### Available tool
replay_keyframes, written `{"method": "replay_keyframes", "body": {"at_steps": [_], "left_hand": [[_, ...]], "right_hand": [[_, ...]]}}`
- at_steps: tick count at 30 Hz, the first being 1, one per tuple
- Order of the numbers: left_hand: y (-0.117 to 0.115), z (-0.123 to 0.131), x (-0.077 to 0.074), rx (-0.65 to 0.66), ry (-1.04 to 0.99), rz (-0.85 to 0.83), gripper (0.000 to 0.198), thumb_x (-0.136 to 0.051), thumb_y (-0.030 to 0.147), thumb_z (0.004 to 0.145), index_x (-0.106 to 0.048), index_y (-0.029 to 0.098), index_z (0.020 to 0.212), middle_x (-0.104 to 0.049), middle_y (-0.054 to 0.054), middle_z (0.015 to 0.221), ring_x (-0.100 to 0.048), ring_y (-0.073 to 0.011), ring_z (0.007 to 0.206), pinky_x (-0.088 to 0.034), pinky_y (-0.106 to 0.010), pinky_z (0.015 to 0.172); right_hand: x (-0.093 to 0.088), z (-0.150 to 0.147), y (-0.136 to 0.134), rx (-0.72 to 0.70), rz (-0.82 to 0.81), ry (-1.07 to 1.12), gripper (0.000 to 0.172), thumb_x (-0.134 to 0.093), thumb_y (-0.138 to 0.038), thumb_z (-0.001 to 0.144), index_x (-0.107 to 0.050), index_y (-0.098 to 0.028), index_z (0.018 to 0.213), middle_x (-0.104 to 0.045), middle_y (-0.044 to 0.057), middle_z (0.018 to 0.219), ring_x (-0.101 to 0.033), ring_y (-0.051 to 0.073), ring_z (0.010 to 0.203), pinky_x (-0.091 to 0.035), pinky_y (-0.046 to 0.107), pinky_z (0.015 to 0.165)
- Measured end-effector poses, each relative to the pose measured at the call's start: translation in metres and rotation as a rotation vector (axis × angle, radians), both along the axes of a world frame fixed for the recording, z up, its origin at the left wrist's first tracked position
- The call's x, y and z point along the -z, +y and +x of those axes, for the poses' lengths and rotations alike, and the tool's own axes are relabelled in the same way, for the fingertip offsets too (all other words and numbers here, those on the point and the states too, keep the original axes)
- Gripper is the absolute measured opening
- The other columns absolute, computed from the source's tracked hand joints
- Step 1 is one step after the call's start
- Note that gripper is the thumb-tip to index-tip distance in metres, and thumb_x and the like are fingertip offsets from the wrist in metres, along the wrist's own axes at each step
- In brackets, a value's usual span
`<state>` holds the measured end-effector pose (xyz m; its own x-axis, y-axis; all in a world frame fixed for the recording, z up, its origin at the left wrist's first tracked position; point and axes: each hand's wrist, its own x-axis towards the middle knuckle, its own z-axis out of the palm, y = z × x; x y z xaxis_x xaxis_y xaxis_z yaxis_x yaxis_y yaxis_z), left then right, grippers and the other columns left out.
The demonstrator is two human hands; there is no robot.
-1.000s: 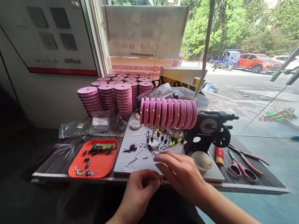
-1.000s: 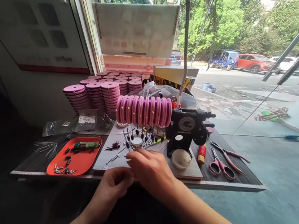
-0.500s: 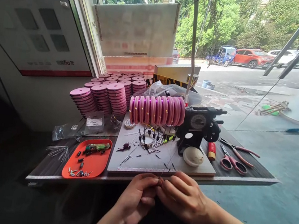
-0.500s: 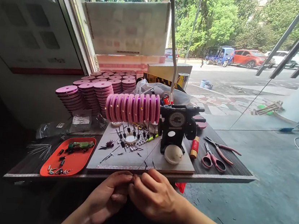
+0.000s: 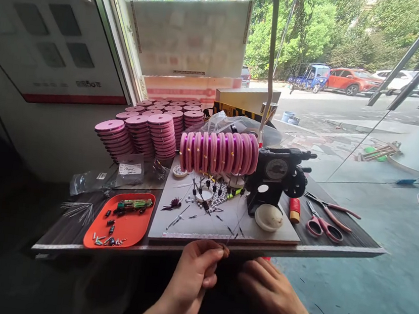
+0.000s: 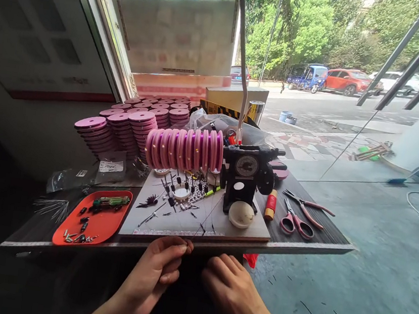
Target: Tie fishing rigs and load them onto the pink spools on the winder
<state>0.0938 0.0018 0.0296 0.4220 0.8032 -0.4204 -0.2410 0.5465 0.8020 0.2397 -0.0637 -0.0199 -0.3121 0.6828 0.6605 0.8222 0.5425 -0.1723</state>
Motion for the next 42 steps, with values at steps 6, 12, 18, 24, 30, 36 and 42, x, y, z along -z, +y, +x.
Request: {"method": "replay_keyframes", "body": {"at_steps": [6,12,18,24,30,36,42], "left_hand": [[0.002,-0.006,0.005,-0.034,0.409,0.821,0.010,-0.060,0.017,0.070,-0.062,0.017,0.060,-0.058,-0.003,0.073,-0.053,-0.0151,0.068,-0.039,-0.023,0.061],[0.003,-0.016,0.009,-0.017,0.553,0.969,0.011,-0.055,0.015,0.073,-0.064,0.018,0.068,-0.049,-0.003,0.084,-0.045,-0.0088,0.050,-0.034,-0.022,0.045],[0.009,-0.018,0.021,-0.142,0.742,1.285,0.014,-0.050,0.012,0.077,-0.062,0.015,0.071,-0.045,-0.004,0.078,-0.043,-0.0083,0.048,-0.034,-0.022,0.044],[0.013,-0.019,0.023,-0.248,0.898,1.570,0.016,-0.048,0.006,0.077,-0.060,0.013,0.070,-0.041,-0.004,0.071,-0.047,-0.0121,0.056,-0.040,-0.022,0.049],[0.012,-0.019,0.026,-0.263,0.807,1.743,0.016,-0.047,0.002,0.078,-0.057,0.014,0.079,-0.059,-0.010,0.089,-0.061,-0.0156,0.073,-0.048,-0.023,0.064],[0.010,-0.019,0.027,-0.207,0.686,1.696,0.016,-0.048,0.002,0.078,-0.057,0.015,0.083,-0.065,-0.006,0.079,-0.063,-0.0133,0.068,-0.049,-0.019,0.057],[0.008,-0.018,0.032,-0.320,0.704,1.757,0.019,-0.052,0.000,0.076,-0.058,0.014,0.088,-0.067,-0.009,0.082,-0.065,-0.0148,0.074,-0.053,-0.021,0.065]], "right_hand": [[-0.037,-0.024,0.004,-0.240,-0.073,-0.087,0.035,-0.027,-0.013,0.088,-0.052,-0.018,0.064,-0.056,0.003,0.061,-0.042,0.014,0.051,-0.033,0.027,0.046],[-0.098,-0.020,0.040,-0.315,-0.602,0.373,0.013,-0.049,-0.017,0.083,-0.058,-0.018,0.074,-0.059,-0.001,0.069,-0.051,0.010,0.061,-0.041,0.020,0.058],[-0.109,-0.022,0.091,-0.302,-0.830,0.553,0.009,-0.052,-0.013,0.078,-0.057,-0.014,0.071,-0.059,0.000,0.068,-0.051,0.011,0.064,-0.039,0.020,0.058],[-0.111,-0.028,0.104,-0.255,-0.879,0.454,0.010,-0.049,-0.009,0.076,-0.054,-0.013,0.069,-0.063,0.001,0.071,-0.055,0.012,0.067,-0.039,0.021,0.061],[-0.108,-0.030,0.100,-0.173,-0.853,0.340,0.009,-0.050,-0.010,0.073,-0.054,-0.014,0.066,-0.060,0.000,0.065,-0.050,0.011,0.061,-0.036,0.021,0.055],[-0.107,-0.011,0.075,-0.233,-0.703,0.585,0.009,-0.050,-0.022,0.081,-0.055,-0.016,0.076,-0.061,0.002,0.077,-0.054,0.013,0.074,-0.041,0.023,0.067],[-0.103,0.011,0.065,0.114,-0.439,0.535,0.013,-0.047,-0.028,0.082,-0.053,-0.018,0.077,-0.062,0.002,0.071,-0.055,0.014,0.065,-0.038,0.024,0.058]]}}
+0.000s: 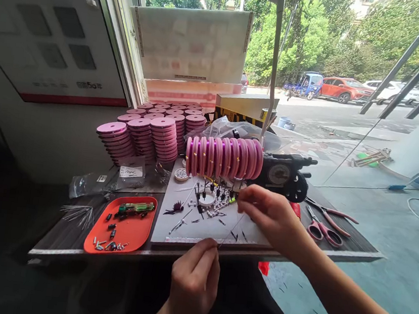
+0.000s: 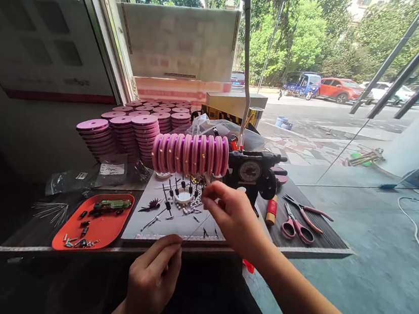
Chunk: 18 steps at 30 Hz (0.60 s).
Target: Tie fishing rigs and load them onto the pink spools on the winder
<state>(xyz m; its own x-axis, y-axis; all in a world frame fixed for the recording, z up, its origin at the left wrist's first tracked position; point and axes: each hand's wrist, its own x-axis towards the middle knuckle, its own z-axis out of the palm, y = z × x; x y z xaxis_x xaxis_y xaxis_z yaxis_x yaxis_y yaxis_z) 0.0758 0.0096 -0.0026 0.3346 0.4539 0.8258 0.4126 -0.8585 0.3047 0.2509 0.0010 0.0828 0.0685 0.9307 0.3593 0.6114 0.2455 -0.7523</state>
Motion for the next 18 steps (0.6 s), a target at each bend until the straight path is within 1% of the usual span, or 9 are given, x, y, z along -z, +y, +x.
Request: {"method": "replay_keyframes", "body": {"at_steps": [2,4,6,9,11,13,15,16,18], "left_hand": [[0.000,0.000,0.000,-0.005,0.014,0.040,0.019,-0.052,0.000,0.076,-0.059,0.012,0.089,-0.067,-0.010,0.081,-0.065,-0.0155,0.075,-0.053,-0.022,0.068],[0.000,0.000,0.001,-0.008,0.026,0.075,0.019,-0.052,0.001,0.076,-0.059,0.012,0.090,-0.067,-0.010,0.081,-0.065,-0.0158,0.076,-0.053,-0.023,0.070],[0.000,0.000,0.001,-0.018,0.028,0.091,0.020,-0.052,0.001,0.076,-0.059,0.012,0.091,-0.067,-0.010,0.082,-0.065,-0.0158,0.076,-0.053,-0.023,0.070],[0.000,0.000,0.002,-0.038,0.023,0.087,0.019,-0.052,0.001,0.076,-0.059,0.012,0.090,-0.067,-0.010,0.082,-0.065,-0.0160,0.076,-0.053,-0.023,0.070],[0.001,0.000,0.003,-0.040,0.015,0.067,0.017,-0.052,0.001,0.076,-0.059,0.011,0.088,-0.067,-0.010,0.081,-0.065,-0.0158,0.075,-0.053,-0.023,0.070],[0.001,0.001,0.003,-0.025,0.003,0.042,0.017,-0.052,0.000,0.076,-0.059,0.011,0.086,-0.066,-0.010,0.079,-0.064,-0.0151,0.074,-0.053,-0.022,0.069],[0.000,0.002,0.003,-0.019,-0.010,0.027,0.017,-0.052,-0.001,0.075,-0.059,0.010,0.085,-0.066,-0.009,0.078,-0.064,-0.0145,0.073,-0.053,-0.021,0.068],[0.000,0.002,0.003,-0.022,-0.016,0.023,0.017,-0.053,-0.001,0.075,-0.059,0.010,0.086,-0.066,-0.010,0.079,-0.064,-0.0144,0.073,-0.053,-0.021,0.068],[0.000,0.003,0.003,-0.030,-0.029,0.011,0.017,-0.053,-0.001,0.075,-0.059,0.011,0.087,-0.065,-0.010,0.080,-0.064,-0.0144,0.074,-0.053,-0.021,0.067]], "right_hand": [[0.003,0.000,-0.001,0.182,-0.035,-0.335,0.017,-0.045,-0.028,0.083,-0.058,-0.018,0.077,-0.064,0.004,0.070,-0.057,0.017,0.063,-0.034,0.026,0.056],[0.007,-0.004,-0.002,0.322,-0.136,-0.595,0.027,-0.043,-0.034,0.085,-0.063,-0.019,0.075,-0.066,0.007,0.068,-0.060,0.021,0.064,-0.031,0.027,0.053],[0.009,-0.010,-0.003,0.334,-0.241,-0.701,0.031,-0.045,-0.039,0.083,-0.065,-0.019,0.070,-0.066,0.008,0.064,-0.060,0.022,0.062,-0.028,0.027,0.050],[0.007,-0.019,-0.006,0.180,-0.232,-0.574,0.025,-0.051,-0.031,0.080,-0.065,-0.019,0.063,-0.063,0.004,0.057,-0.058,0.017,0.057,-0.029,0.025,0.050],[0.003,-0.024,-0.008,0.079,-0.126,-0.362,0.024,-0.049,-0.028,0.081,-0.063,-0.018,0.063,-0.061,0.001,0.057,-0.055,0.013,0.055,-0.032,0.023,0.052],[-0.001,-0.026,-0.007,0.025,-0.031,-0.134,0.026,-0.048,-0.031,0.083,-0.062,-0.017,0.065,-0.060,0.000,0.057,-0.053,0.011,0.052,-0.035,0.021,0.051],[-0.003,-0.027,-0.002,0.003,-0.020,0.043,0.028,-0.047,-0.034,0.083,-0.061,-0.016,0.068,-0.059,0.000,0.056,-0.052,0.010,0.048,-0.036,0.020,0.047],[-0.002,-0.026,0.001,-0.003,-0.032,0.081,0.026,-0.047,-0.035,0.083,-0.061,-0.016,0.072,-0.060,0.000,0.058,-0.052,0.010,0.046,-0.037,0.020,0.046],[0.003,-0.025,0.003,0.031,-0.042,0.009,0.023,-0.047,-0.033,0.083,-0.061,-0.015,0.087,-0.063,0.002,0.067,-0.054,0.011,0.047,-0.039,0.021,0.047]]}}
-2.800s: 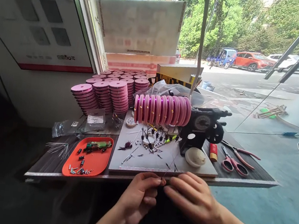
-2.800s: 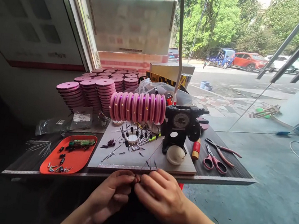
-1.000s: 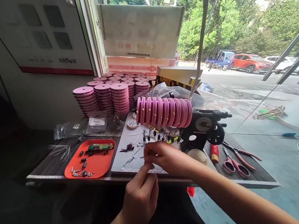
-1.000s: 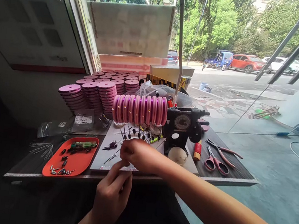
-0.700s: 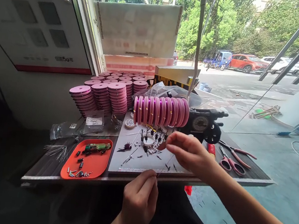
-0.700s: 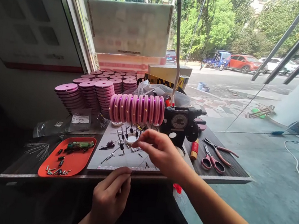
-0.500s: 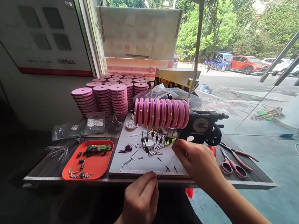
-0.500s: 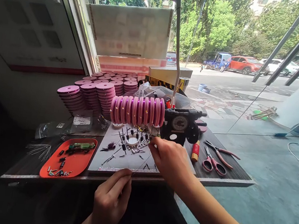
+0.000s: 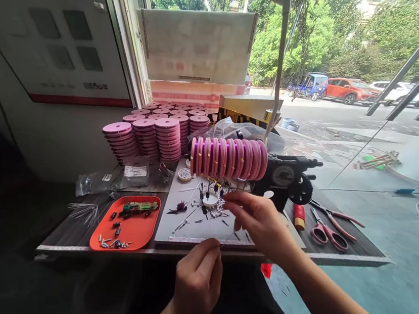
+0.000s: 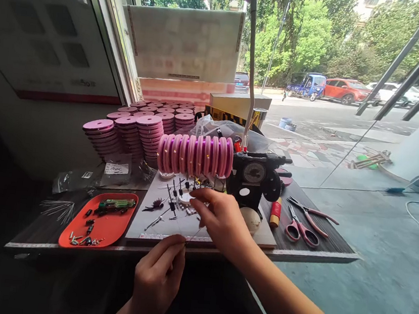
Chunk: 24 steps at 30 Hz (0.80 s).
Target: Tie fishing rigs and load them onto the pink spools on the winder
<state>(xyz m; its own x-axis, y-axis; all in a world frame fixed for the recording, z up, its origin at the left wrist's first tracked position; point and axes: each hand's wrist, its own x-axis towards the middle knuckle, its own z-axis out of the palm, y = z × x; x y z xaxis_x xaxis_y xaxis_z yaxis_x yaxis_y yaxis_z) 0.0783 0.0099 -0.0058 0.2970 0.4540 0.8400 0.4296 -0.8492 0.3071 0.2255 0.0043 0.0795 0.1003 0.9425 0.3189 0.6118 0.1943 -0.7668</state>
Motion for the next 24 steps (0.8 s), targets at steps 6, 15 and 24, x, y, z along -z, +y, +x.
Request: {"method": "replay_keyframes", "body": {"at_steps": [6,15,24], "left_hand": [[0.000,-0.001,-0.001,-0.004,0.009,0.000,0.017,-0.051,0.001,0.077,-0.060,0.011,0.087,-0.066,-0.009,0.080,-0.064,-0.0152,0.074,-0.052,-0.023,0.069],[-0.004,0.001,-0.014,0.033,0.099,0.088,0.021,-0.050,0.002,0.077,-0.060,0.014,0.091,-0.068,-0.009,0.081,-0.065,-0.0172,0.071,-0.054,-0.025,0.064],[-0.001,0.003,-0.019,0.133,-0.165,-0.546,0.011,-0.054,0.010,0.075,-0.063,0.016,0.074,-0.066,-0.004,0.073,-0.062,-0.0145,0.066,-0.049,-0.022,0.058]], "right_hand": [[0.037,-0.002,-0.021,-0.028,0.024,-0.464,0.020,-0.042,-0.021,0.086,-0.062,-0.018,0.089,-0.065,0.007,0.083,-0.061,0.019,0.070,-0.043,0.028,0.062],[0.027,-0.005,-0.004,-0.354,-0.357,0.213,0.028,-0.040,-0.028,0.086,-0.054,-0.016,0.066,-0.047,-0.003,0.053,-0.043,0.009,0.044,-0.034,0.019,0.041],[0.036,-0.009,-0.007,-0.046,0.013,0.040,0.021,-0.047,-0.022,0.083,-0.060,-0.015,0.067,-0.060,0.000,0.062,-0.054,0.012,0.059,-0.040,0.022,0.059]]}}
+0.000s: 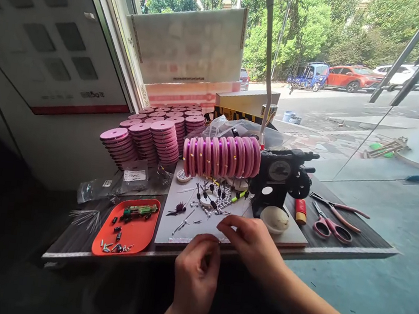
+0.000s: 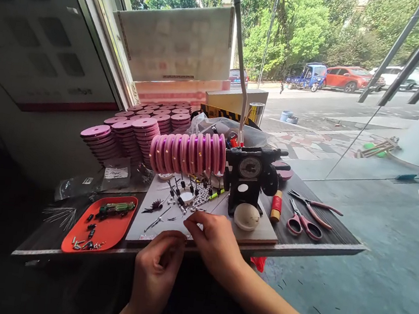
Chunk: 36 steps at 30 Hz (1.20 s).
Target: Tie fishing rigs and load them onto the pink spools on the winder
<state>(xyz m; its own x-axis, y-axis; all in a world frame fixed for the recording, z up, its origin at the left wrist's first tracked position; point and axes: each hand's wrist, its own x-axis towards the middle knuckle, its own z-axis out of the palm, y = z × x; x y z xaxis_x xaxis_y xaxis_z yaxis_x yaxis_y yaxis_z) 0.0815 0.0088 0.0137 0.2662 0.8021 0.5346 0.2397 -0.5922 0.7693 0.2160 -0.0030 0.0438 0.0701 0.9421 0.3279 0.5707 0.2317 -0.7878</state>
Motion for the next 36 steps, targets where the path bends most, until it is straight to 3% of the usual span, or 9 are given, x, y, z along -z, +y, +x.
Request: {"method": "replay_keyframes", "body": {"at_steps": [3,7,15,18,20,24,29,33,36], "left_hand": [[-0.001,0.004,0.001,0.136,-0.248,-0.677,0.006,-0.062,0.019,0.070,-0.063,0.014,0.066,-0.063,-0.002,0.064,-0.050,-0.0079,0.049,-0.036,-0.016,0.040],[-0.002,0.006,-0.001,0.211,-0.568,-1.172,0.008,-0.070,0.015,0.058,-0.063,0.012,0.062,-0.064,-0.002,0.066,-0.039,-0.0017,0.045,-0.024,-0.011,0.036],[-0.005,0.007,-0.011,0.212,-0.711,-1.455,0.013,-0.072,0.007,0.050,-0.064,0.011,0.060,-0.064,-0.002,0.062,-0.048,-0.0024,0.047,-0.024,-0.008,0.034],[-0.006,0.007,-0.010,0.185,-0.716,-1.464,0.012,-0.070,0.007,0.052,-0.064,0.012,0.060,-0.063,-0.002,0.065,-0.047,-0.0024,0.048,-0.024,-0.009,0.034],[-0.006,0.007,-0.010,0.204,-0.683,-1.445,0.012,-0.070,0.009,0.053,-0.064,0.012,0.063,-0.061,-0.001,0.066,-0.043,-0.0020,0.047,-0.024,-0.010,0.035],[-0.005,0.005,-0.013,0.263,-0.376,-1.109,0.006,-0.066,0.018,0.061,-0.063,0.014,0.064,-0.052,0.001,0.065,-0.037,-0.0034,0.045,-0.027,-0.014,0.038],[-0.008,-0.002,-0.007,0.092,0.129,-0.127,0.013,-0.053,0.016,0.075,-0.060,0.016,0.064,-0.045,0.000,0.068,-0.045,-0.0091,0.054,-0.036,-0.019,0.046],[-0.007,-0.005,0.007,-0.091,0.245,0.363,0.017,-0.045,0.008,0.079,-0.057,0.015,0.070,-0.045,-0.001,0.067,-0.047,-0.0100,0.053,-0.039,-0.020,0.047],[-0.002,-0.006,0.011,-0.179,0.294,0.521,0.015,-0.047,0.006,0.079,-0.057,0.015,0.074,-0.045,-0.002,0.070,-0.049,-0.0109,0.058,-0.044,-0.020,0.054]], "right_hand": [[0.011,0.003,-0.017,0.029,0.219,-0.155,0.015,-0.046,-0.018,0.084,-0.061,-0.015,0.085,-0.065,0.006,0.086,-0.060,0.014,0.071,-0.044,0.024,0.064],[0.029,0.015,-0.038,0.037,0.560,-0.350,0.014,-0.045,-0.010,0.084,-0.058,-0.015,0.089,-0.064,0.007,0.081,-0.057,0.013,0.067,-0.044,0.024,0.061],[0.041,0.017,-0.037,-0.207,0.729,-0.681,0.017,-0.045,-0.008,0.083,-0.061,-0.012,0.085,-0.063,0.005,0.068,-0.051,0.015,0.057,-0.042,0.029,0.053],[0.044,0.016,-0.035,-0.178,0.623,-0.443,0.019,-0.042,-0.012,0.085,-0.061,-0.014,0.086,-0.062,0.005,0.071,-0.053,0.015,0.062,-0.044,0.028,0.056],[0.046,0.015,-0.038,-0.129,0.414,-0.179,0.017,-0.044,-0.016,0.086,-0.060,-0.017,0.079,-0.061,0.004,0.072,-0.055,0.013,0.064,-0.045,0.024,0.058],[0.041,0.008,-0.051,-0.130,0.062,0.065,0.019,-0.049,-0.020,0.083,-0.055,-0.017,0.066,-0.057,0.002,0.065,-0.055,0.011,0.059,-0.042,0.019,0.053],[0.010,-0.006,-0.053,-0.224,0.177,-0.086,0.021,-0.043,-0.016,0.083,-0.058,-0.016,0.070,-0.060,0.005,0.068,-0.053,0.012,0.061,-0.041,0.021,0.054],[-0.030,-0.007,-0.017,-0.214,-0.046,0.044,0.014,-0.053,-0.018,0.078,-0.059,-0.015,0.065,-0.058,-0.001,0.058,-0.050,0.010,0.056,-0.039,0.020,0.054],[-0.047,-0.006,0.018,-0.298,-0.241,0.156,0.011,-0.053,-0.014,0.074,-0.058,-0.013,0.064,-0.060,-0.001,0.059,-0.045,0.008,0.051,-0.036,0.018,0.049]]}}
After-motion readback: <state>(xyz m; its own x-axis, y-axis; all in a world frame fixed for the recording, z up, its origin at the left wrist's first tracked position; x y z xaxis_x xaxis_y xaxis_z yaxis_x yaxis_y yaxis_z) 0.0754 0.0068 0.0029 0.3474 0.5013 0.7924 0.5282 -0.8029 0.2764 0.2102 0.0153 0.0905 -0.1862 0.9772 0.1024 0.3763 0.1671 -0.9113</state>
